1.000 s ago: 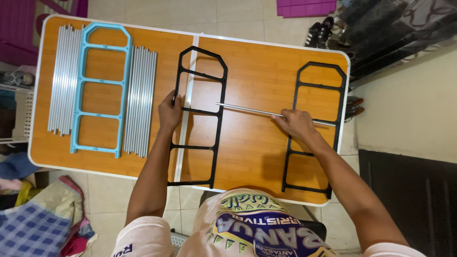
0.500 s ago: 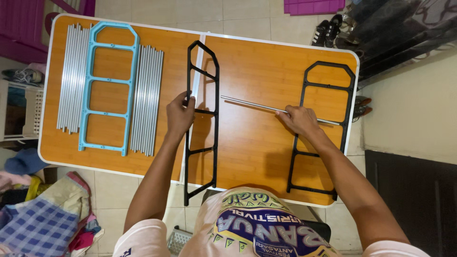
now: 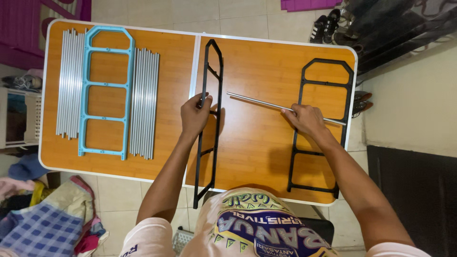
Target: The person assembles a shoe rack by inserting metal rods into the slots of two black plastic frames. They place the rods one at a time into the top, middle, and bottom slots of each frame, aligning the frames to form a complete rack.
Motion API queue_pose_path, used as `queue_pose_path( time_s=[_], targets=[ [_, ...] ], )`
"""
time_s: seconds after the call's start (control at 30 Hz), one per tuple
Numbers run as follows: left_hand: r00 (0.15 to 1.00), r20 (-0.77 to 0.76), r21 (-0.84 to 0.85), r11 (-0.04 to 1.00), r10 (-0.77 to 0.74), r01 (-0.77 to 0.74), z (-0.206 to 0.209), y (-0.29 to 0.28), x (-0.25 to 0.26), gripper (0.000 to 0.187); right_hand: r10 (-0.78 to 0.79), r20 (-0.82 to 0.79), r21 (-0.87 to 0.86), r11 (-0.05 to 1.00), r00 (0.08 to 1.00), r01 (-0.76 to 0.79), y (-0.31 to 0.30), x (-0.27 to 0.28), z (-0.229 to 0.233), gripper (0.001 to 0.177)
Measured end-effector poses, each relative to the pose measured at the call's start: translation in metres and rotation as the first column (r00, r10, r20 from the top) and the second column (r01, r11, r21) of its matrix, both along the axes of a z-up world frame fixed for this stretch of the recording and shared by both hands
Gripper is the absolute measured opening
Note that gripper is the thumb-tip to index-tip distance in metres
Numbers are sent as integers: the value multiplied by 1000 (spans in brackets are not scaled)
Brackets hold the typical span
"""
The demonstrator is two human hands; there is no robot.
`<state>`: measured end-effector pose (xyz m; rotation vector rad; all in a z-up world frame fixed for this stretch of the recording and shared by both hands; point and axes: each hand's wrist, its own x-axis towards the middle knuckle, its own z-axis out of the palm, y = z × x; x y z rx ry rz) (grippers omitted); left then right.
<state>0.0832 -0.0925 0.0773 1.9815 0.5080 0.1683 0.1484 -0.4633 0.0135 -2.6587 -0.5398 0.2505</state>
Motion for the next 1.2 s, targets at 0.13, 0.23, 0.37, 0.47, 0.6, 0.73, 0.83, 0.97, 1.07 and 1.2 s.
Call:
queue_pose_path(
  time_s=[0.13, 0.23, 0.37, 0.47, 0.6, 0.73, 0.83, 0.97, 1.07, 1.2],
  targets=[
    [999, -52, -36, 999, 2, -4, -11, -2, 6, 39, -10, 7, -4, 1000, 1000, 10, -4, 3, 0, 60],
    [997, -76, -105, 994, -35, 26, -26, 2, 15, 46, -4, 51, 13, 1000, 999, 4, -6, 5, 0, 59],
    [992, -33, -354, 930, -122, 103, -48, 10, 37, 61, -9, 48, 4, 1000, 999, 9, -6, 9, 2, 58],
    [983, -17, -443, 882, -185, 159, -57, 17, 57, 67, 12, 75, 38, 999, 997, -15, -7, 12, 6, 57],
    [973, 19, -560, 804, -229, 201, -53, 20, 80, 68, -2, -25, 1, 1000, 1000, 2, -6, 16, 12, 57],
    [968, 60, -662, 716, -242, 221, -40, 17, 96, 61, 17, 46, 17, 1000, 999, -17, -5, 19, 13, 58],
    [981, -2, -744, 656, -192, 126, -36, 21, 102, 49, 42, 103, 37, 998, 994, -46, -4, 22, 11, 58],
    [973, 73, -547, 807, -219, 222, -41, 33, 118, 18, 66, 136, 28, 997, 988, -70, -4, 29, 7, 57],
    [972, 74, -466, 854, -225, 233, -50, 38, 126, 35, 80, 158, 18, 996, 984, -84, -4, 35, 3, 57],
    [976, 41, -370, 904, -215, 215, -58, 41, 127, 51, 79, 117, 6, 997, 990, -81, -6, 40, -2, 56]
  ],
)
